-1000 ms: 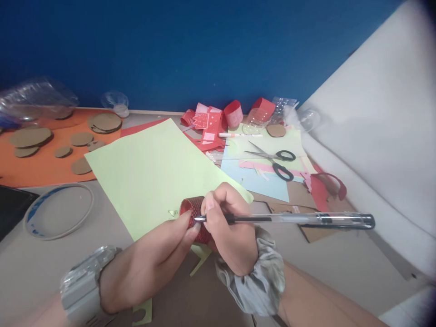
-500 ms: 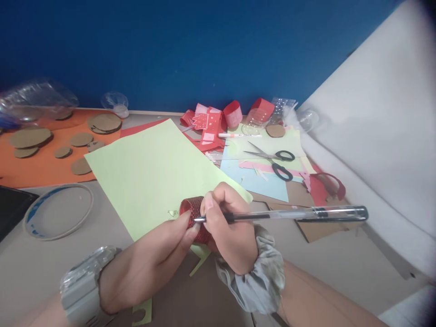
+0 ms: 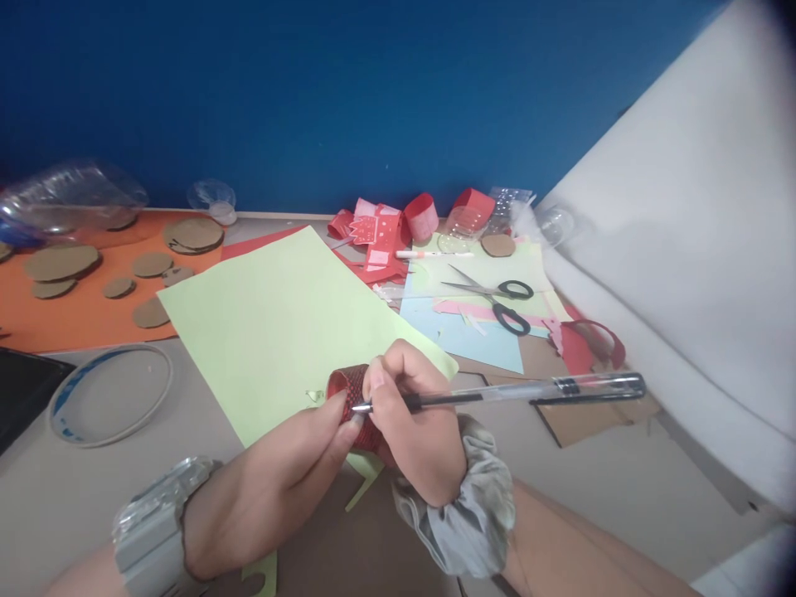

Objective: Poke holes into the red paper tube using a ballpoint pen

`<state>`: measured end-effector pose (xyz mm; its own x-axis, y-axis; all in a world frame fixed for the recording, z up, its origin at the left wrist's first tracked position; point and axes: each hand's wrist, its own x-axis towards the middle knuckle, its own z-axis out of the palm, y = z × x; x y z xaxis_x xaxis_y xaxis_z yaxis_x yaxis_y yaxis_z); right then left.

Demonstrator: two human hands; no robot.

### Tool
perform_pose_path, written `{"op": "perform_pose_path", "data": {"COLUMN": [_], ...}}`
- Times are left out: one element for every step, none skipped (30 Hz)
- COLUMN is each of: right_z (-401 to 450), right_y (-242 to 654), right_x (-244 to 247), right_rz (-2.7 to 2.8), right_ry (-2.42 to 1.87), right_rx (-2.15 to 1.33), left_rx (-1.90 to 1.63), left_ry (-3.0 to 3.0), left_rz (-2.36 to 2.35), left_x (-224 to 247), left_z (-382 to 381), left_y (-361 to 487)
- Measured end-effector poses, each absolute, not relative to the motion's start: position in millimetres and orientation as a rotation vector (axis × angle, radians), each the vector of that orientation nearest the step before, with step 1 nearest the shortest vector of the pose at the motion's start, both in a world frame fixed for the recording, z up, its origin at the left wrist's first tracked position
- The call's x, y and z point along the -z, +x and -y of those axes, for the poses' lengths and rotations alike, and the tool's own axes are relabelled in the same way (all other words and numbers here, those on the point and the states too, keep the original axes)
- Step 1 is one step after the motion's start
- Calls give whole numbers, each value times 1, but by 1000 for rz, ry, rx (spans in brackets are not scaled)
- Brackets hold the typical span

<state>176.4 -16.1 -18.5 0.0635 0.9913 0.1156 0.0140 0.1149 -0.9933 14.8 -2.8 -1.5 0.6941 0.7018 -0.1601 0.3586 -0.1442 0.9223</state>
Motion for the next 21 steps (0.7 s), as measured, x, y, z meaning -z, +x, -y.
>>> {"op": "perform_pose_path", "data": {"right_z": [16,16,16,16,16,16,17,17,17,17,17,17,17,16,16,16,16,16,17,17,17], "right_y": [176,176,175,175,175,175,175,175,175,175,175,176,176,176,177,177,177,176,176,176,176], "right_x": [19,20,20,20,20,19,18,18,17,17,17,17,18,18,19,19,19,19,19,18,18], "right_rz": [1215,1200,1185,1172,1165,1165,1171,1179,1181,1177,1170,1166,1165,1170,1180,1194,1203,1205,1201,1192,1182], "right_ry": [-1161,-1163,-1166,-1169,-1175,-1184,-1192,-1199,-1205,-1208,-1208,-1206,-1203,-1199,-1194,-1189,-1186,-1185,-1187,-1192,-1201], "right_rx": [-1077,-1082,-1086,-1090,-1094,-1097,-1096,-1094,-1092,-1093,-1092,-1091,-1090,-1087,-1085,-1085,-1084,-1084,-1083,-1080,-1075], "left_rx": [-379,-390,-397,-397,-396,-386,-375,-370,-356,-374,-387,-383,-379,-369,-362,-359,-361,-363,-368,-374,-382], "left_ry": [1753,1755,1761,1771,1781,1791,1797,1795,1793,1787,1773,1765,1759,1757,1763,1770,1779,1785,1788,1786,1781], "left_rz": [-851,-855,-856,-858,-859,-859,-861,-867,-858,-860,-852,-841,-838,-837,-840,-844,-851,-853,-854,-856,-858], "left_x": [2,2,2,2,2,2,2,3,3,4,4,4,4,3,3,2,2,2,2,3,3], "left_z": [3,4,4,4,4,4,4,4,4,4,4,4,4,4,4,5,5,5,5,5,5], "left_y": [15,15,15,15,15,15,15,14,14,14,14,14,13,13,13,13,12,12,12,12,13]}}
